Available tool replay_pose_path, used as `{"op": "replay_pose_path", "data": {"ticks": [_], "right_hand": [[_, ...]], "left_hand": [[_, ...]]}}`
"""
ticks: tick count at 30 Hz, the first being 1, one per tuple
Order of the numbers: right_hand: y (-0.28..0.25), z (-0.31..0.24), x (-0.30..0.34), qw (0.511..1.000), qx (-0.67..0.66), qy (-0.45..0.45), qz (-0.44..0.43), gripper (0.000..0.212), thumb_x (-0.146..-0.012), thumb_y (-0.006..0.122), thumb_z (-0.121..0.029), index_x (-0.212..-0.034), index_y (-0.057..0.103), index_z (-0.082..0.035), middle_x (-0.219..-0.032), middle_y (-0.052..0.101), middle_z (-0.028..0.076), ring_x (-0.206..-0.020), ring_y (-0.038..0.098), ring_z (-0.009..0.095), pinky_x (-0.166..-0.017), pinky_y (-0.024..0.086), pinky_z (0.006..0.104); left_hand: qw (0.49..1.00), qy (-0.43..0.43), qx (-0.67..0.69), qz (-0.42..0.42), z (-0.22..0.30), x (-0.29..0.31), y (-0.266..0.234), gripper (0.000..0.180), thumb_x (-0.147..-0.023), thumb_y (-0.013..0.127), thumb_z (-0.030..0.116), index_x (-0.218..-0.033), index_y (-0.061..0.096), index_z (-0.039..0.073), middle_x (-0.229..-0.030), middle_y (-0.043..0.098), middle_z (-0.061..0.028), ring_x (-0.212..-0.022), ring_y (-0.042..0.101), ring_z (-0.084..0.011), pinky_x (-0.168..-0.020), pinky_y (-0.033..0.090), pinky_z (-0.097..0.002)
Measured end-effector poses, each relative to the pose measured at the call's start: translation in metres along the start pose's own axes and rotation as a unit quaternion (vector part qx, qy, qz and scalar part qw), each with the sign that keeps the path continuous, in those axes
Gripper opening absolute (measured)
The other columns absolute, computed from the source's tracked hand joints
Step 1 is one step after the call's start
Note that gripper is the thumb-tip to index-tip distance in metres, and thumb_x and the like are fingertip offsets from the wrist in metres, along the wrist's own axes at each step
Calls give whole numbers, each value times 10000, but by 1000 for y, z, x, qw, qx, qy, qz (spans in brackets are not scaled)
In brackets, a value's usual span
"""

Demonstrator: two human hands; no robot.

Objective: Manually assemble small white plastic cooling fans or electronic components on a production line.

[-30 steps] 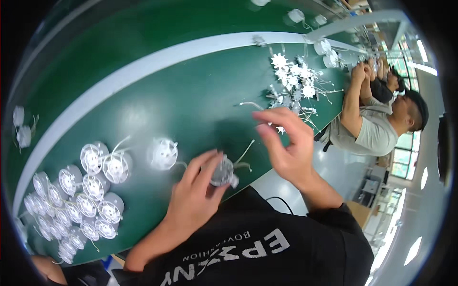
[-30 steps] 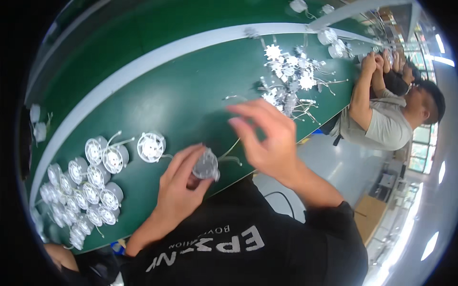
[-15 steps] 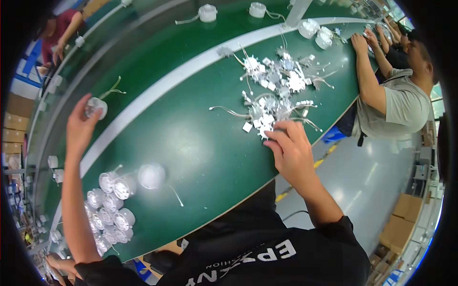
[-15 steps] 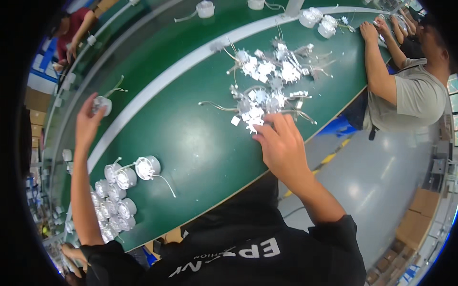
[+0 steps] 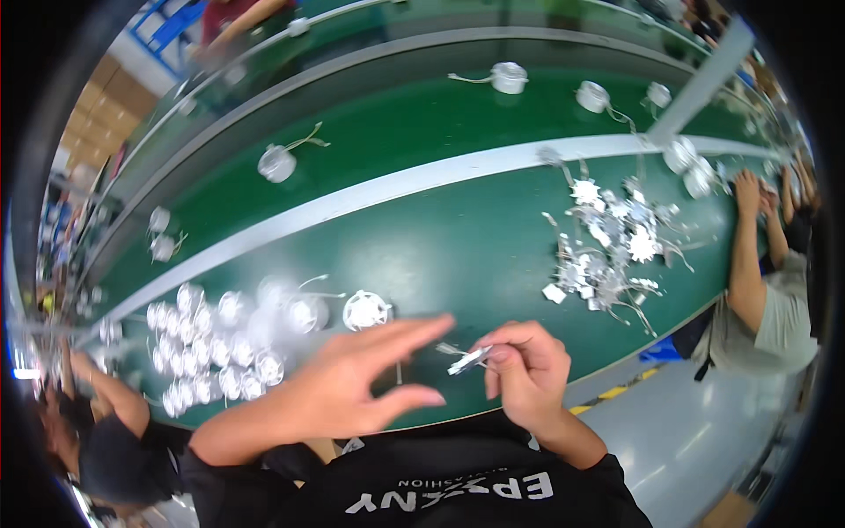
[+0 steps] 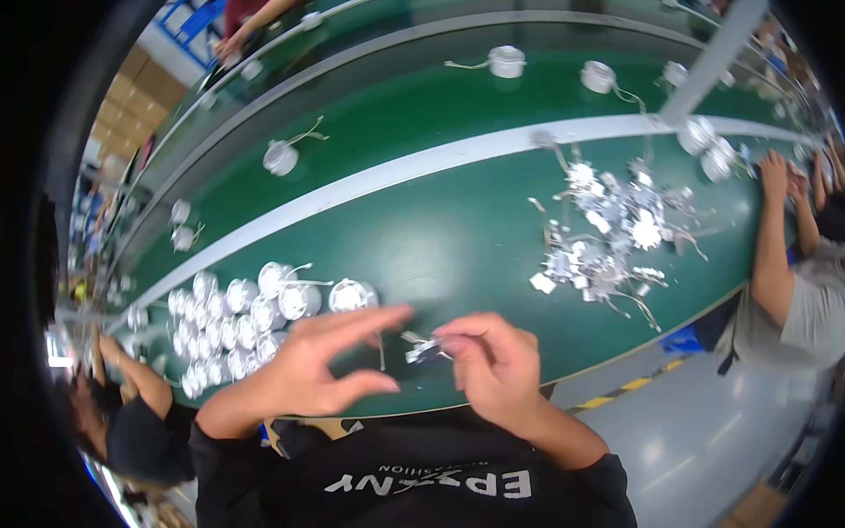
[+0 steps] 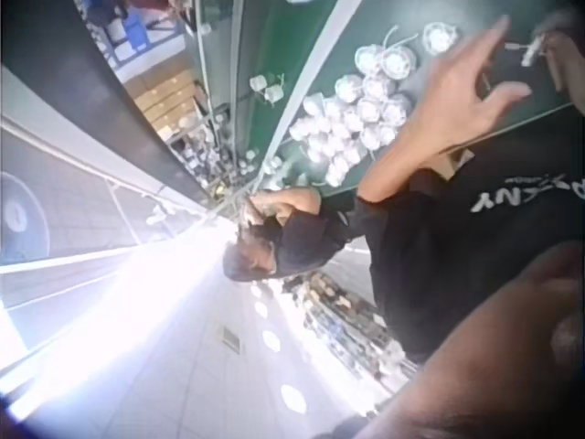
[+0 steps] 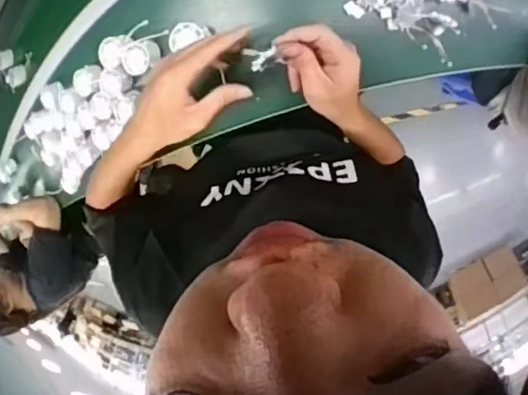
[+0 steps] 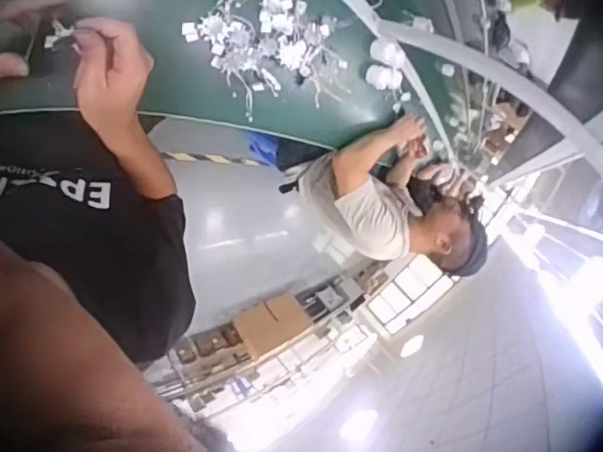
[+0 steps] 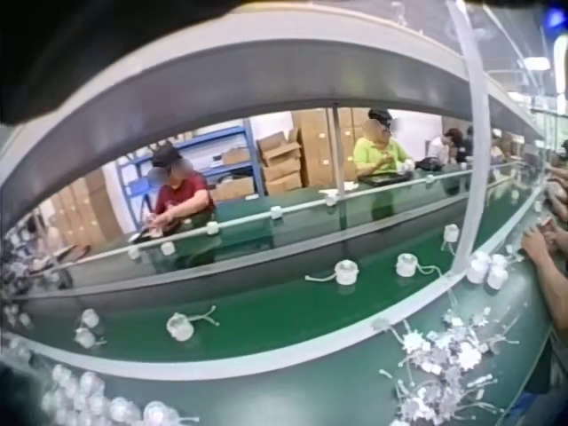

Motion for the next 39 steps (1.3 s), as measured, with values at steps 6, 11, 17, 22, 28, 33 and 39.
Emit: {"op": "replay_pose_path", "data": {"ticks": [6,11,17,22,28,33,39], "right_hand": [[47,1,-16,986,89,-34,-140,383,-836,772,15,-1207,687,-27,-872,665,72,-592,552,78,-518,427,244],[61,10,-16,960,196,-32,-196,394,-829,782,-7,-1210,689,-52,-828,657,52,-565,546,97,-512,418,240],[59,29,-8,965,52,99,-236,422,-860,745,67,-1263,625,31,-945,700,79,-682,610,50,-570,451,209],[60,24,-9,974,72,92,-194,426,-874,733,70,-1280,607,46,-915,696,79,-730,627,71,-592,470,217],[52,7,-5,974,158,-82,-143,338,-827,741,93,-1152,699,9,-753,660,71,-628,612,110,-563,487,247],[61,5,-5,959,182,-168,-135,311,-804,728,126,-1096,706,21,-735,650,89,-599,597,148,-535,453,252],[65,15,3,941,260,-162,-145,285,-797,738,115,-1064,702,21,-748,663,101,-588,603,146,-513,439,254]], "left_hand": [[963,-8,188,194,-53,49,19,316,-889,712,-62,-1203,704,-25,-1158,704,-175,-896,718,-161,-780,572,-265],[901,-40,350,251,-64,66,27,408,-885,680,-121,-1288,624,-97,-1161,651,-167,-1055,670,-202,-863,582,-290],[872,38,470,134,-73,61,29,481,-854,721,-125,-1319,604,-86,-1366,524,-195,-1175,602,-210,-910,566,-310],[861,31,496,109,-82,50,42,465,-819,750,-144,-1260,623,-70,-1392,526,-196,-1091,616,-191,-895,568,-324],[899,37,374,225,-79,51,41,449,-825,754,-135,-1243,602,-69,-1287,577,-166,-1028,636,-166,-886,570,-319],[849,11,492,191,-88,56,44,468,-839,749,-123,-1265,566,-57,-1241,596,-146,-993,650,-166,-865,580,-308],[777,-56,601,177,-87,63,40,424,-891,708,-100,-1287,562,-58,-1233,609,-156,-989,705,-213,-823,620,-297]]}}
Point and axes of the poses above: each hand's wrist, its own x-axis away from the middle knuckle, its own y-axis out of the palm, z = x × y, the point moved 5 cm from there along -x, towards the middle knuckle
